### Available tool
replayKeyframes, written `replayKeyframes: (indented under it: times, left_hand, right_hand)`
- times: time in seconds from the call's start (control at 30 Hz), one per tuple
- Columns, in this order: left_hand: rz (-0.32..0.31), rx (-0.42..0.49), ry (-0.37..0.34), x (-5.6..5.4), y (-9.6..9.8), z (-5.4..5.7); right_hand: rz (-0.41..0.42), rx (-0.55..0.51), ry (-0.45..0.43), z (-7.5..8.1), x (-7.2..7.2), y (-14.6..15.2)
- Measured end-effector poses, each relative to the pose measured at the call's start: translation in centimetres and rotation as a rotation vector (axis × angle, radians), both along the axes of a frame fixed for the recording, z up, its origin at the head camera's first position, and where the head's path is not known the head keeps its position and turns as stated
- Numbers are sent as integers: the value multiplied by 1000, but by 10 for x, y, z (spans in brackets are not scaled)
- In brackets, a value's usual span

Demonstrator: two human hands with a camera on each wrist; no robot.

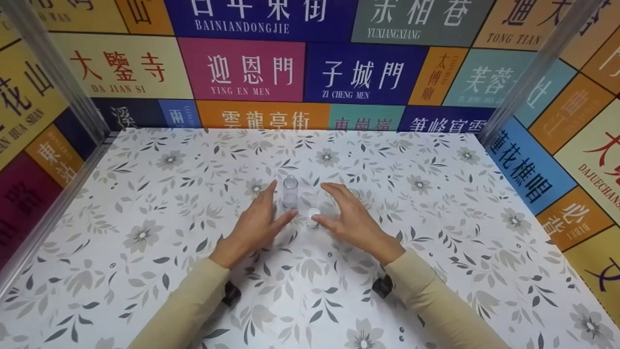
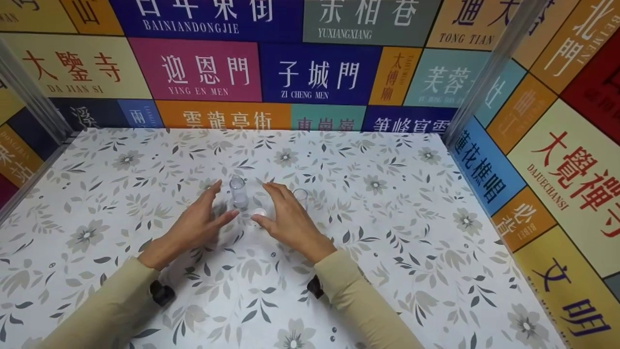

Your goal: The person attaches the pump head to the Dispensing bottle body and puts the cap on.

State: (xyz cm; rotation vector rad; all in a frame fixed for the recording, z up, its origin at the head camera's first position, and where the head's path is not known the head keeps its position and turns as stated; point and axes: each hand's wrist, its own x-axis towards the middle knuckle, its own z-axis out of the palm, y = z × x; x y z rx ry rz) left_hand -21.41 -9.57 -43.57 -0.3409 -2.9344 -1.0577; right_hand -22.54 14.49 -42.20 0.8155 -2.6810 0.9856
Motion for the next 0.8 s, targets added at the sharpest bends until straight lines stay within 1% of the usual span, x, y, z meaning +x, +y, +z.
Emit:
replayKeyframes:
  times: [0.07,0.2,0.27,0.33,0.43,0.57,0.7,0.8]
  left_hand:
    - [10,28,-15,0,1,-1]
    - [21,80,-21,-2,3,-4]
    - [25,107,-23,-3,4,-7]
    - [26,134,-26,-5,5,-9]
    - [35,171,-52,-8,7,-10]
    - [51,199,-69,-11,9,-12]
    - [52,211,-43,-15,10,-13]
    - [52,215,-37,-18,12,-13]
  right_hand:
    - [0,-35,-45,-2,0,-3]
    - [-9,-153,-198,-6,1,-9]
    - [-21,-196,-241,-8,2,-11]
    - [-31,-217,-241,-10,4,-13]
    - [-50,-211,-200,-13,5,-14]
    - [-68,-228,-184,-18,6,-15]
    - [-94,-252,-215,-20,7,-18]
    - [-117,-270,-264,-20,8,-20]
